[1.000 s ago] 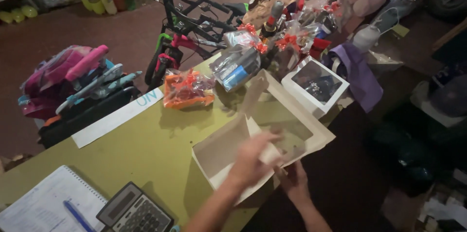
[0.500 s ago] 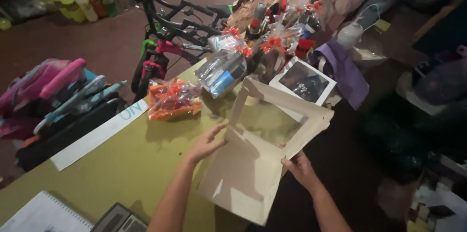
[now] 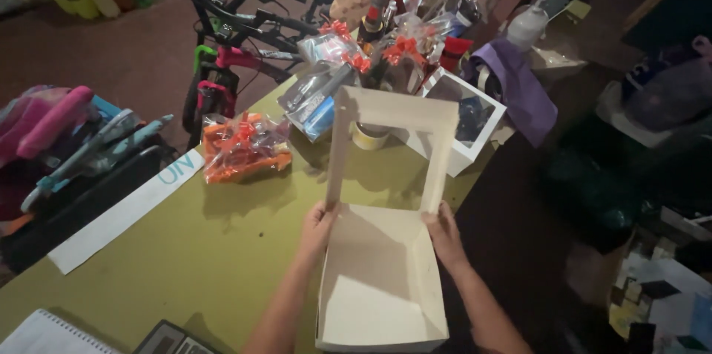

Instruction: Assembling a cardboard gift box by folding flaps and tucking them into place.

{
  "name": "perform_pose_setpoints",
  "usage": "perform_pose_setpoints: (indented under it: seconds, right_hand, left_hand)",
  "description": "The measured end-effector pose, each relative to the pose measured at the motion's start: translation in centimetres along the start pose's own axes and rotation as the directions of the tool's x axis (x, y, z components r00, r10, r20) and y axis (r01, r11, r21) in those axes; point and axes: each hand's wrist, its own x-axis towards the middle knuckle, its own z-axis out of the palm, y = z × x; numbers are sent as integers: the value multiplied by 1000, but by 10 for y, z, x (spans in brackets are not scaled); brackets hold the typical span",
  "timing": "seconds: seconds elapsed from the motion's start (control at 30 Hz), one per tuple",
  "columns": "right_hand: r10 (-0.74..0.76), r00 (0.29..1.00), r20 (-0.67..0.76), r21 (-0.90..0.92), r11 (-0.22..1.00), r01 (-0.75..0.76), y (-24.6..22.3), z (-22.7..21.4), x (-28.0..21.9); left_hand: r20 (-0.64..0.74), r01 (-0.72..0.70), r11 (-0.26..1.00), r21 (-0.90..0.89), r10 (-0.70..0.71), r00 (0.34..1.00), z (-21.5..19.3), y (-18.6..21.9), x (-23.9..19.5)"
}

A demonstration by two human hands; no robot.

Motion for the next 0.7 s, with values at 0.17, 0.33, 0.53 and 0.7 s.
perform_pose_setpoints:
  seconds: [0.17,0.33,0.53,0.7]
  right_hand:
    - [141,981,-135,-62,987,-151,-34,14,-30]
    - [175,975,-140,-1,984,-177,-25,14,-29]
    - [175,972,-158,15,984,-175,-17,15,-24]
    - [176,979,-101,7,984,-176,-63,15,-34]
  left_hand:
    - [-28,-42,996,78,44,999,25,49,-59]
    - [-111,-26,998,51,32,993,26,40,-64]
    - [-162,-5,998,55,13,987,29,59,-83]
    - [-226,-22,917,399,121,966,38,100,-111]
